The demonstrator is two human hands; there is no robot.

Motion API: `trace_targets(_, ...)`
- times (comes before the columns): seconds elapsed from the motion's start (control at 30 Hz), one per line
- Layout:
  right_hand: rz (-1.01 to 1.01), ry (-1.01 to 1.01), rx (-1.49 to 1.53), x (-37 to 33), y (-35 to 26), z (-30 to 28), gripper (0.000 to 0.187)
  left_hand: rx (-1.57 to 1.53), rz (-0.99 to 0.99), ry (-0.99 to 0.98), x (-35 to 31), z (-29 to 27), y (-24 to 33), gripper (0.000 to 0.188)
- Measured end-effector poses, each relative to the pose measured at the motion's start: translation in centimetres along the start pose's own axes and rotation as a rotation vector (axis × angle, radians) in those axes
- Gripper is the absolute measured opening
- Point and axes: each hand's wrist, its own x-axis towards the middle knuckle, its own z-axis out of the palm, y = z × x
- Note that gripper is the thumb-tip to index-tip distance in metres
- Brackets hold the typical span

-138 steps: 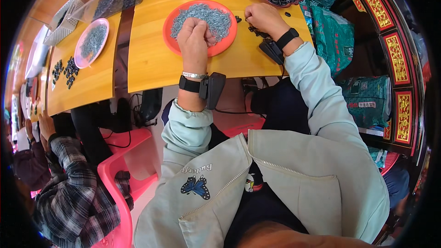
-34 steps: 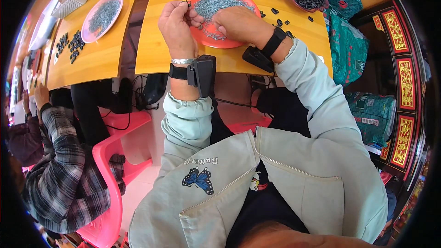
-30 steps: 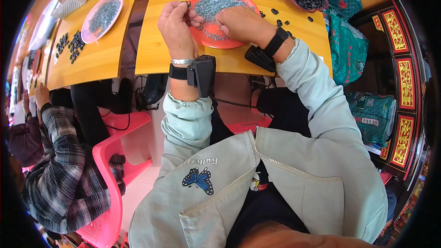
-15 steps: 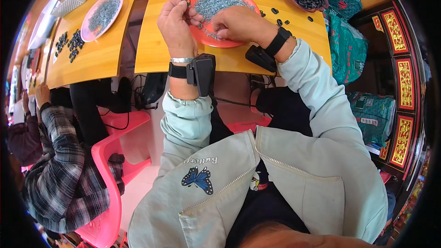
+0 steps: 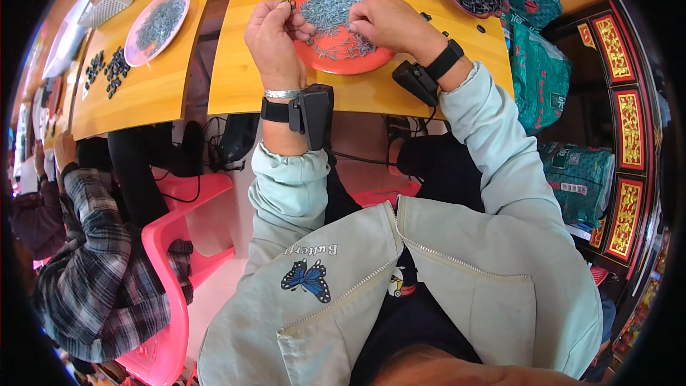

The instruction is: Manually sorting small black components from a pink bowl onto a yellow workbench.

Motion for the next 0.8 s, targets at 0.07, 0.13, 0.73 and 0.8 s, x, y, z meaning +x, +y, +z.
trace_targets(0.07,0.013,0.001,0.096,-0.2,0.0,-0.4,0.015,-0.007,-0.023,-0.002,-0.1,0.1,-0.1,0.011)
trace_targets(0.13,0.011,0.019,0.192,-0.4,0.5,-0.4,0.013,-0.004,-0.022,-0.005,-0.2,0.2,-0.2,0.011)
trace_targets(0.73,-0.069,0.021,0.076,-0.1,-1.0,1.3,0.012,-0.009,-0.024,-0.018,0.1,-0.2,-0.4,0.010)
trace_targets(0.8,-0.078,-0.029,0.051,-0.1,-1.3,1.9,0.012,-0.010,-0.012,-0.023,0.0,-0.3,-0.5,0.010)
